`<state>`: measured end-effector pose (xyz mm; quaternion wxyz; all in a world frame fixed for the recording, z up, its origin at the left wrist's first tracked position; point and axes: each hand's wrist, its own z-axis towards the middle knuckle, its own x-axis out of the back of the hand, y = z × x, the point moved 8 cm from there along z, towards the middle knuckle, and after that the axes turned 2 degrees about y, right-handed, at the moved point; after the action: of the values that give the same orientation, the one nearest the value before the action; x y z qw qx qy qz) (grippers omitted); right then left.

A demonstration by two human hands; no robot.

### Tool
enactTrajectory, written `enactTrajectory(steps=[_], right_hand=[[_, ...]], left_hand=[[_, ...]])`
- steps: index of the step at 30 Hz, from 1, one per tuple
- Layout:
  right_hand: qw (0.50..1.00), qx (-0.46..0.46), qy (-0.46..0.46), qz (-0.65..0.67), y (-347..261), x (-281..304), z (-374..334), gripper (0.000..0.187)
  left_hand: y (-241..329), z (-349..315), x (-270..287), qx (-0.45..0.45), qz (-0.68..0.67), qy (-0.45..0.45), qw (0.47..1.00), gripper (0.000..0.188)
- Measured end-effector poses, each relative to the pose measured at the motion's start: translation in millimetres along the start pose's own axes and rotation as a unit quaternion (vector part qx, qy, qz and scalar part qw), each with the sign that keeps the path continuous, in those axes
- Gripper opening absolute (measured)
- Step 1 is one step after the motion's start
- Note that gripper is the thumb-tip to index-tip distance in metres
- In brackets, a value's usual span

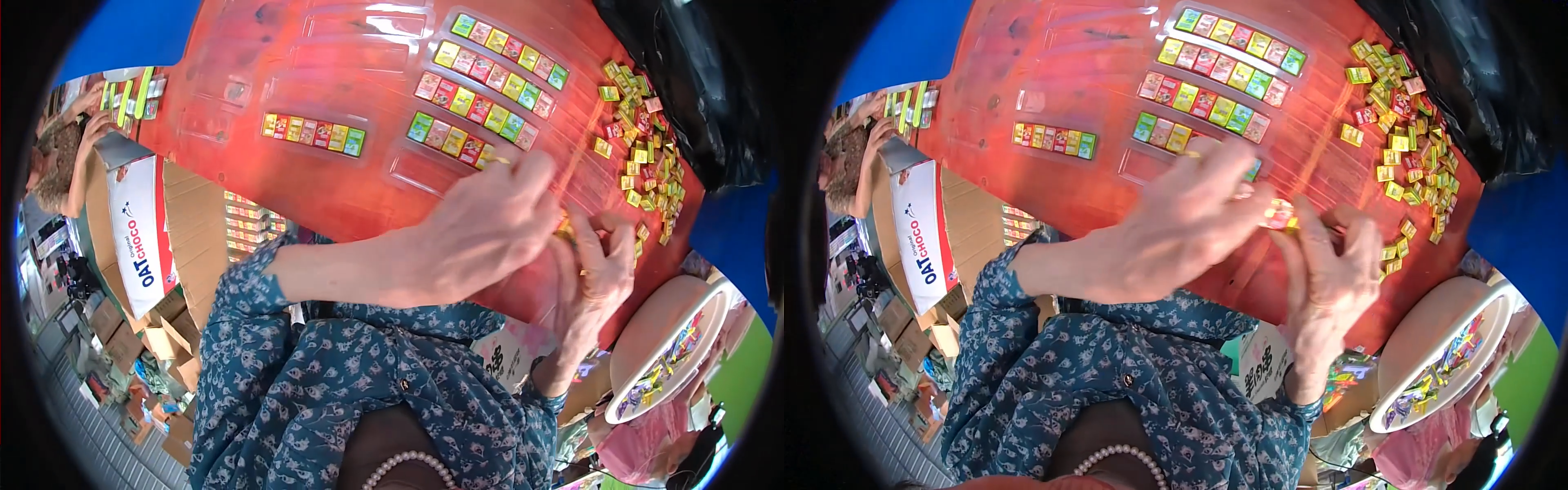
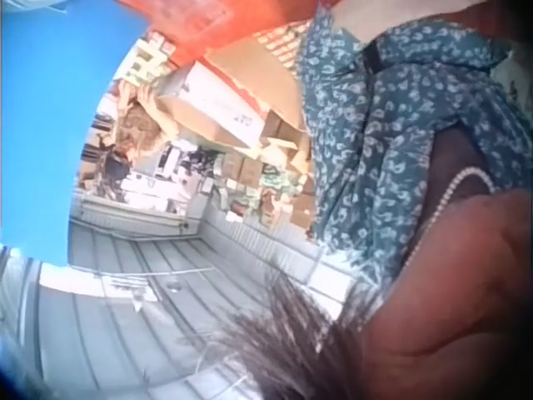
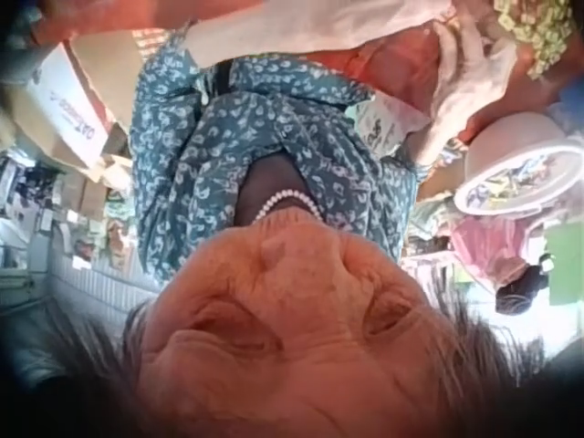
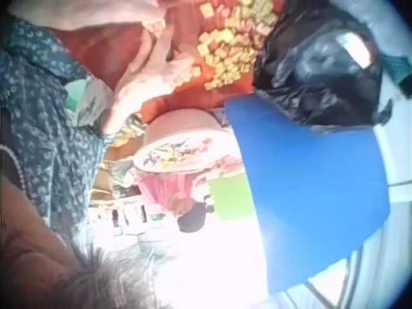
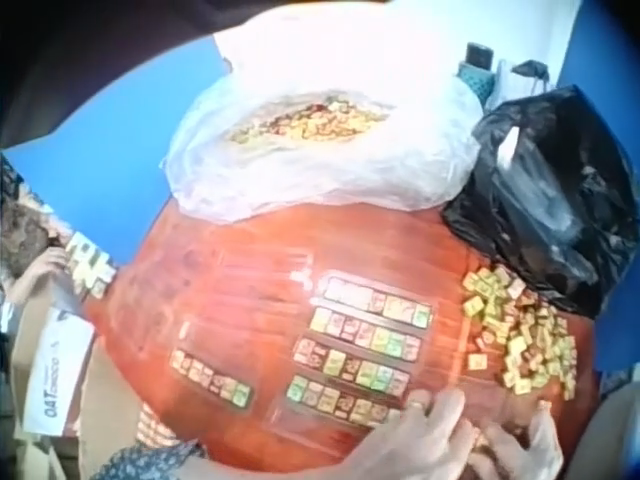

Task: Organizing and arranging small colorful packaged candies into neat rows on a red work surface.

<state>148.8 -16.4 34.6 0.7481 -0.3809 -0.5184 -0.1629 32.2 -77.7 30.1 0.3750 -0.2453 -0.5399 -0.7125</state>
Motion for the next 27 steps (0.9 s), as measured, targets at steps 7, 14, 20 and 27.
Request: enactTrajectory(steps=[7, 14, 20, 27], right_hand=[[0.994, 0.067, -0.028, 0.083, -60, -53, 10, 0.039], [0.993, 0.048, -0.052, 0.094, -64, -75, 9, 0.04], [0.991, 0.031, -0.064, 0.116, -59, -72, 8, 0.042], [0.979, -0.019, -0.085, 0.185, -50, -66, 4, 0.043]], left_hand=[[-47, -45, 44, 0.083, 0.065, -0.034, 0.994, 0.03], [-74, -58, 35, 0.112, 0.048, -0.07, 0.99, 0.039], [-82, -61, 45, 0.164, -0.053, -0.049, 0.984, 0.045], [-86, -67, 51, 0.177, -0.07, -0.037, 0.981, 0.036]])
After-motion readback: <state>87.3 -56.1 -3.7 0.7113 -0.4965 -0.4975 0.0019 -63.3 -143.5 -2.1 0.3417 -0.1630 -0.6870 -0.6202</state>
